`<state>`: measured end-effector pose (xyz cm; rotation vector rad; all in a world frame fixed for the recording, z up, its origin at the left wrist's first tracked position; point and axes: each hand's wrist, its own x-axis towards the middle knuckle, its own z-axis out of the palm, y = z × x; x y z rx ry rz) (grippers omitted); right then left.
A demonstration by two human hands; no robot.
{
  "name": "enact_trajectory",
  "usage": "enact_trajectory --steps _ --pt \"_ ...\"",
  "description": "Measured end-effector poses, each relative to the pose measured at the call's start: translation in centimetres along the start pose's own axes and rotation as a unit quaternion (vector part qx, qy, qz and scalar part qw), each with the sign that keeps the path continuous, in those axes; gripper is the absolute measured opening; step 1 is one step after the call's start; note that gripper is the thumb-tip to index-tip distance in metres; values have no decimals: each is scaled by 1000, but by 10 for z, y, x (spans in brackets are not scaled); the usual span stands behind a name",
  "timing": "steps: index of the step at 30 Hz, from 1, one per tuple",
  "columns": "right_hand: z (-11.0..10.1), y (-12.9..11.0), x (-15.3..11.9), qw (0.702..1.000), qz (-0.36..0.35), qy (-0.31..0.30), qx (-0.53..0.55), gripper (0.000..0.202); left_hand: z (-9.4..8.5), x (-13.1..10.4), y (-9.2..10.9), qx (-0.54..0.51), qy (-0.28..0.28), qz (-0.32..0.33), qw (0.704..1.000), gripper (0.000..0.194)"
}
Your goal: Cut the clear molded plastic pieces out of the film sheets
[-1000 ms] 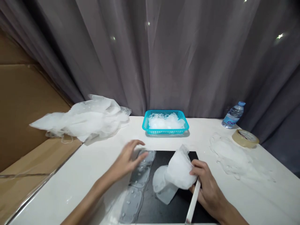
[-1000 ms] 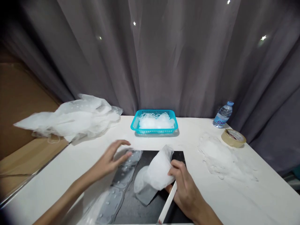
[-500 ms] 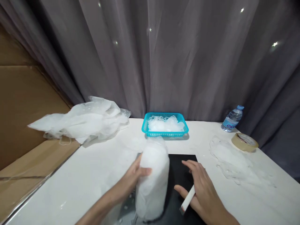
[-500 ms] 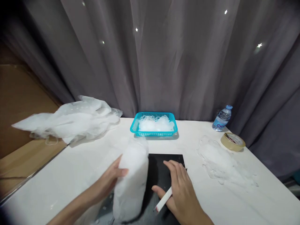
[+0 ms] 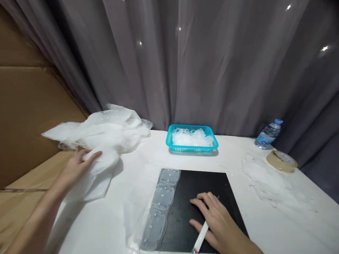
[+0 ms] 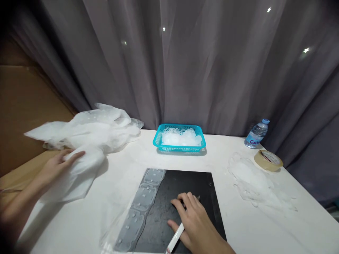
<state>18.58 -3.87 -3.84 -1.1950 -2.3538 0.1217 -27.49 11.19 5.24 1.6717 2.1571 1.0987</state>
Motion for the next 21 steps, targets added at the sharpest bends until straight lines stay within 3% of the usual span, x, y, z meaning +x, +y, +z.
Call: enact_trajectory --steps 3,5,9,13,16,21 --pt "-1 7 -1 1000 14 12 3 34 7 -13 10 104 75 18 992 43" --pt "0 11 -1 1000 24 18 6 31 18 -25 30 154 93 81 980 40" --pt "4 18 -1 998 47 25 14 24 63 -41 67 173 -31 189 966 38" --pt "2 21 -2 998 51 31 17 20 105 -54 75 168 -119 228 952 36" --pt "-2 18 -3 999 29 30 21 13 109 -63 68 178 -147 198 953 39" --pt "-2 7 -2 999 9 22 30 12 88 -68 63 194 -216 130 948 53"
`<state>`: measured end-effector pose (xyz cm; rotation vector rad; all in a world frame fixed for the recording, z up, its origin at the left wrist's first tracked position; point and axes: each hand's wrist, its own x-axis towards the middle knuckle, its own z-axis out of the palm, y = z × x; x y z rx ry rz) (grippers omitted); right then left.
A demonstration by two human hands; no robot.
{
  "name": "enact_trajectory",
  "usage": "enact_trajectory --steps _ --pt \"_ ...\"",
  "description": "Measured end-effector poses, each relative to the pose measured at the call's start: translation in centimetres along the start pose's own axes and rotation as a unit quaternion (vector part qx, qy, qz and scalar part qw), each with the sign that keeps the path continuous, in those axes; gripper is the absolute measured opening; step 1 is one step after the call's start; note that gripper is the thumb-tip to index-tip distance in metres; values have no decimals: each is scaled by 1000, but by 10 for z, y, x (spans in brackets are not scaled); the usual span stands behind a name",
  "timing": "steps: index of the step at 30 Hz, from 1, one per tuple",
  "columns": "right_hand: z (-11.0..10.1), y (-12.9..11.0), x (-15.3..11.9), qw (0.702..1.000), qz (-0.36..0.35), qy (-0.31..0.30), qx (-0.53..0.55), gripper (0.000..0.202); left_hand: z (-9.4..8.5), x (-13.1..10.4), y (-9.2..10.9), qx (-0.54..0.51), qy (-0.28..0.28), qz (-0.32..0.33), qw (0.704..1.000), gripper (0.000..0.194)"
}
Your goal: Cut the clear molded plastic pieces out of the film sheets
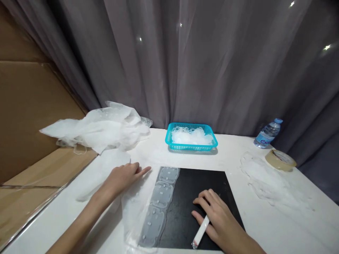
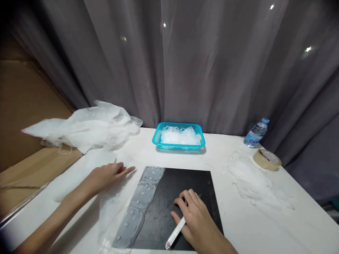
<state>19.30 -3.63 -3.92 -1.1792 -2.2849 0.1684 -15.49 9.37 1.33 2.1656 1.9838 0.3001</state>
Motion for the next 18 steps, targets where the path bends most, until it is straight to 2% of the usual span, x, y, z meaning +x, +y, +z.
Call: enact_trajectory --steps 3,6,8,10,14,18 --pt "2 0 1 1000 10 -9 1 13 -3 1 -1 -102 -85 -14 991 56" --pt "2 6 2 1000 24 -4 -7 12 3 5 2 -218 -176 -6 960 57" --pt "0 12 3 999 33 6 -11 10 6 4 6 -252 -208 7 945 59" --pt "-1 16 4 999 40 10 -8 8 6 -1 12 -278 -224 7 934 58" --pt "-3 14 6 999 37 4 -2 9 -3 -18 29 -314 -215 -4 925 53" --pt "-3 4 8 1000 17 -17 -6 20 4 -31 50 -379 -265 40 886 49"
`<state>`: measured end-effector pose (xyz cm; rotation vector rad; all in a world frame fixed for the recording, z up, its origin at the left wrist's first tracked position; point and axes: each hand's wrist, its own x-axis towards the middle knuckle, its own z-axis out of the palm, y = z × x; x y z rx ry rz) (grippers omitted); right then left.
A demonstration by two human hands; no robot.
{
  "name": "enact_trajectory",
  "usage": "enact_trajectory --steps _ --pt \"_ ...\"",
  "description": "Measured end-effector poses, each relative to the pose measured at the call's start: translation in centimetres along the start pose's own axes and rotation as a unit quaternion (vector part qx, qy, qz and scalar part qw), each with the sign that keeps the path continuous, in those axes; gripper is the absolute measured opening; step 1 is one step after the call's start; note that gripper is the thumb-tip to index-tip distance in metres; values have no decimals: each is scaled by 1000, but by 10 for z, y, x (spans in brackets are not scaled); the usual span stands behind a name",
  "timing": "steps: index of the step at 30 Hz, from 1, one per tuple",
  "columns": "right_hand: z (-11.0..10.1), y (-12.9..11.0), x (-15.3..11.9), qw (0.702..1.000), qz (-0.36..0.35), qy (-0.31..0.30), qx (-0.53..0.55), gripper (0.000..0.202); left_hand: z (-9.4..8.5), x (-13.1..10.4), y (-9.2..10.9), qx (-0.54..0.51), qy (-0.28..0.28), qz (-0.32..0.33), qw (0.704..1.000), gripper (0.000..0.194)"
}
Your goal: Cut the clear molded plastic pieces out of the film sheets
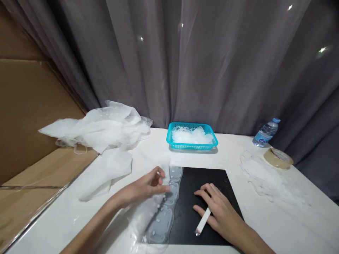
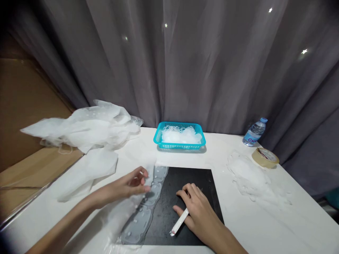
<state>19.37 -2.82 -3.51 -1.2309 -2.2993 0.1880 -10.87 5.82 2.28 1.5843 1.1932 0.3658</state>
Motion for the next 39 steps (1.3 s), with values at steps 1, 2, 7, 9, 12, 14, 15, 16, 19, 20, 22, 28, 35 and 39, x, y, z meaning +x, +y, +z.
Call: enact_trajectory --steps 1,2,7,9,12,14,15,16,19,20,22,28,35,39 --pt "0 -2 0 1000 -5 -4 -3 25 7 2 -1 -1 -3 19 1000 48" --pt "1 -4 1 1000 -10 -8 -5 30 15 5 -3 4 4 41 999 48" --pt "3 -4 2 999 -21 -25 -31 51 55 21 -11 -98 38 116 988 44" --pt "4 -3 2 999 -14 -29 -41 55 70 24 -9 -155 41 118 980 39" --pt "5 -5 2 999 12 -19 -33 52 84 25 -1 -194 40 113 974 34" --pt "6 -9 1 999 32 -16 -12 48 85 24 2 -214 36 109 970 36" --pt "7 -12 1 999 38 -20 0 47 83 23 1 -209 37 112 971 38" --pt "7 -15 0 999 42 -25 9 46 80 23 0 -189 40 118 974 40" --pt "8 -23 0 998 32 -44 23 39 62 21 -7 -49 54 137 988 49" --pt "9 -24 0 998 27 -48 25 35 54 20 -9 6 63 136 989 52" --pt "10 -25 0 999 11 -49 20 24 39 20 -15 100 103 118 983 55" --pt "17 -19 2 999 -29 -24 -29 16 9 35 -34 229 256 100 934 46" --pt "-32 4 2 992 -29 -120 16 16 34 53 -41 246 233 187 922 40" --pt "-71 20 -6 978 36 -184 87 20 46 56 -31 246 191 231 922 38"
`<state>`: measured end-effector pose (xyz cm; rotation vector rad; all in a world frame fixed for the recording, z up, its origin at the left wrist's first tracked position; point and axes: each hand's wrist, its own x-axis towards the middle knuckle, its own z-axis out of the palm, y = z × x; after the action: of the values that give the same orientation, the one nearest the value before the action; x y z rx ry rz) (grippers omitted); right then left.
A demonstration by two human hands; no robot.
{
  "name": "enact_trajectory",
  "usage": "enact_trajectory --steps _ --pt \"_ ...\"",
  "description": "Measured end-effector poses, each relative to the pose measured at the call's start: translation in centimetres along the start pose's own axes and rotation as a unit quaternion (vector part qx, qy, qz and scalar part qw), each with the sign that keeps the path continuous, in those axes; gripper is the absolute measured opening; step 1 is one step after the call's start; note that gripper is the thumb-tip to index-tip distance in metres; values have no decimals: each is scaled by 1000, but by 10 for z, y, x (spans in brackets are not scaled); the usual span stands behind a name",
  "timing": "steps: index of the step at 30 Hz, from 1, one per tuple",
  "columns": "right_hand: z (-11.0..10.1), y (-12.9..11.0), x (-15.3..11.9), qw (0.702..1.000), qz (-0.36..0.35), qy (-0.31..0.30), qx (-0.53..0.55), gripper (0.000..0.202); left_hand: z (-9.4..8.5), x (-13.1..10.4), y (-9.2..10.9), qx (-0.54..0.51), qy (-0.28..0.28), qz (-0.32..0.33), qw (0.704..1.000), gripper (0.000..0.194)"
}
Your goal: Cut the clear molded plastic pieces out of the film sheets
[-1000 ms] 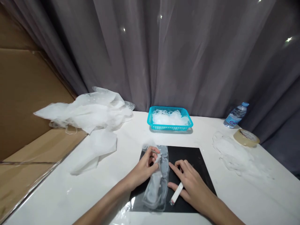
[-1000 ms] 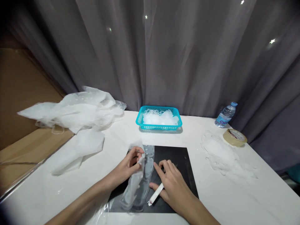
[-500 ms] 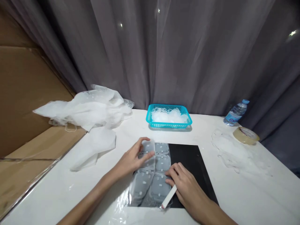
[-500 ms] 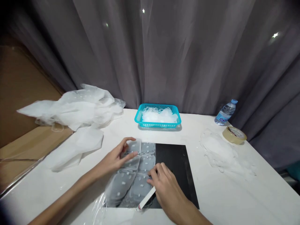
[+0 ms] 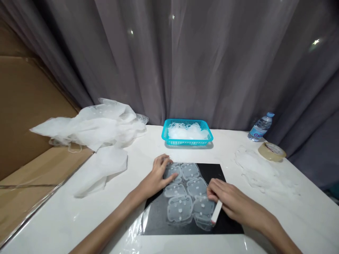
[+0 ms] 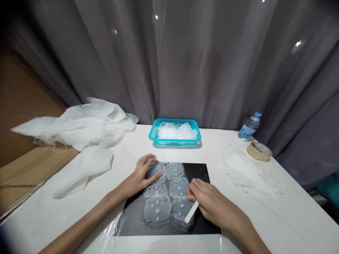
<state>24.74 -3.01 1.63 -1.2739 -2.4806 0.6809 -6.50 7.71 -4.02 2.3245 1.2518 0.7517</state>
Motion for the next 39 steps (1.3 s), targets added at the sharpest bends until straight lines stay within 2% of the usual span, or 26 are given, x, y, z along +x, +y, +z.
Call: enact_trajectory --steps 5,7,11,16,20,25,28,32,35,37,39 --pt "-11 4 -9 991 17 -44 122 13 1 14 6 -30 -39 34 998 37" --pt "-7 7 -6 991 45 -17 127 10 4 22 5 -44 -44 33 997 33" --pt "10 21 4 983 145 93 58 13 10 34 2 -77 -39 26 996 29" --pt "34 25 17 969 205 132 29 27 16 39 1 -124 24 -20 992 23" --pt "38 2 17 966 247 80 11 45 17 29 1 -152 85 -92 980 40" --pt "33 -19 8 966 242 11 91 58 18 10 7 -182 68 -138 971 47" --pt "35 -18 5 961 243 -1 134 53 17 8 12 -190 53 -144 970 47" --pt "32 -12 -1 967 206 -13 152 42 8 5 19 -172 37 -135 975 33" --pt "22 -10 -9 969 175 -50 169 41 2 -3 27 -180 -34 -149 972 26" --pt "16 -9 -13 968 155 -84 179 43 1 -9 33 -204 -98 -164 960 25" --pt "13 -10 -16 966 144 -117 181 45 0 -14 37 -225 -139 -156 952 23"
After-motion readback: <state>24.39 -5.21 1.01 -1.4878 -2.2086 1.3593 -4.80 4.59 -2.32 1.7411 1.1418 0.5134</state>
